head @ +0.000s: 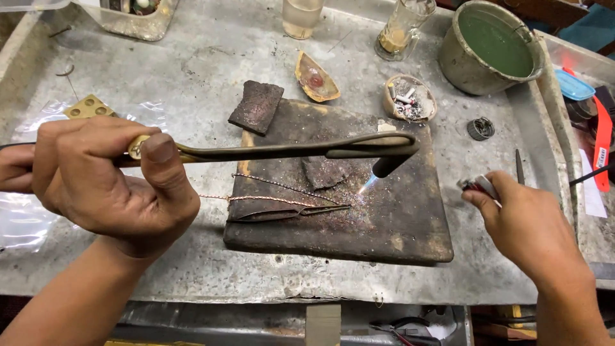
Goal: Soldering and adjusting a metal chain on a jewelry workbench using a torch and tweezers.
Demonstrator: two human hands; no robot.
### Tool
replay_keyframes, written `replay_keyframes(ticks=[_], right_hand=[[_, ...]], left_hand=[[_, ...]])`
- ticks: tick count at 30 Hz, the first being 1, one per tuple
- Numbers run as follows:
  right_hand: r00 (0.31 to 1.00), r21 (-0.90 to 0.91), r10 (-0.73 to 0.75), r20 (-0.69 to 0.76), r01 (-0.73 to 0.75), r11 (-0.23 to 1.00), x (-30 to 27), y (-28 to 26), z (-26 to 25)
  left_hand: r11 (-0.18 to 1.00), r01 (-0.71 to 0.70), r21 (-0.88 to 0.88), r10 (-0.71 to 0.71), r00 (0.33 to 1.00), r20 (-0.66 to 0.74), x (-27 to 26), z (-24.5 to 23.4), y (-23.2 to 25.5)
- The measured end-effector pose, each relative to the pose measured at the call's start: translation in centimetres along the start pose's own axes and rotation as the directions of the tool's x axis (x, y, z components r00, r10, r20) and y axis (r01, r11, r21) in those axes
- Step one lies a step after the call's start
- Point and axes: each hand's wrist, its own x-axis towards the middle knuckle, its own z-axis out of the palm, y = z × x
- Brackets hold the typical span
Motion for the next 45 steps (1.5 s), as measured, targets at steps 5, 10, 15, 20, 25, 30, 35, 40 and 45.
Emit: replay_keyframes(ticks=[5,10,15,20,25,30,35,40,45], right_hand=[[0.635,0.396,-0.330,-0.699,0.727,0.561,1.2,6.2,3.6],[0.839,0.834,-0.030,-0.543,0.543,0.101,-1.6,3.4,4.5],[0.906,0.874,0.005,-0.424,0.411,-0.260,-2.7,0.2,6.5],[0.724,0.715,0.070,-0.687,0.689,-0.119,-2.7,-1.0,9.5],[0.655,0.660,0.088,-0.750,0.749,0.049,-3.3,-1.5,10.2],[0.619,0.621,0.058,-0.783,0.782,0.052,-3.4,-1.7,10.5],[0.651,0.644,-0.016,-0.759,0.753,0.133,-4.0,-2.1,9.8],[0.640,0.633,-0.039,-0.767,0.766,0.116,-3.8,-1.9,10.0],[0.629,0.625,-0.037,-0.777,0.776,0.082,-3.7,-2.1,10.2]], left_hand=[[1.000,-0.021,0.019,0.020,0.998,0.056,-0.5,0.0,-0.2],[1.000,-0.023,-0.012,0.024,0.996,0.081,-1.3,0.1,0.4],[1.000,-0.019,0.006,0.018,0.993,0.116,-2.0,0.2,0.4],[0.989,0.128,-0.074,-0.109,0.969,0.220,-3.3,0.0,0.5],[0.991,0.095,-0.099,-0.069,0.969,0.239,-3.5,0.6,-0.1],[0.985,0.096,-0.143,-0.064,0.974,0.218,-3.9,0.7,-0.3],[0.972,0.167,-0.163,-0.133,0.970,0.201,-4.0,1.3,0.1],[0.959,0.225,-0.174,-0.177,0.950,0.257,-4.0,1.1,0.4],[0.953,0.227,-0.199,-0.173,0.951,0.258,-4.3,0.9,-0.2]])
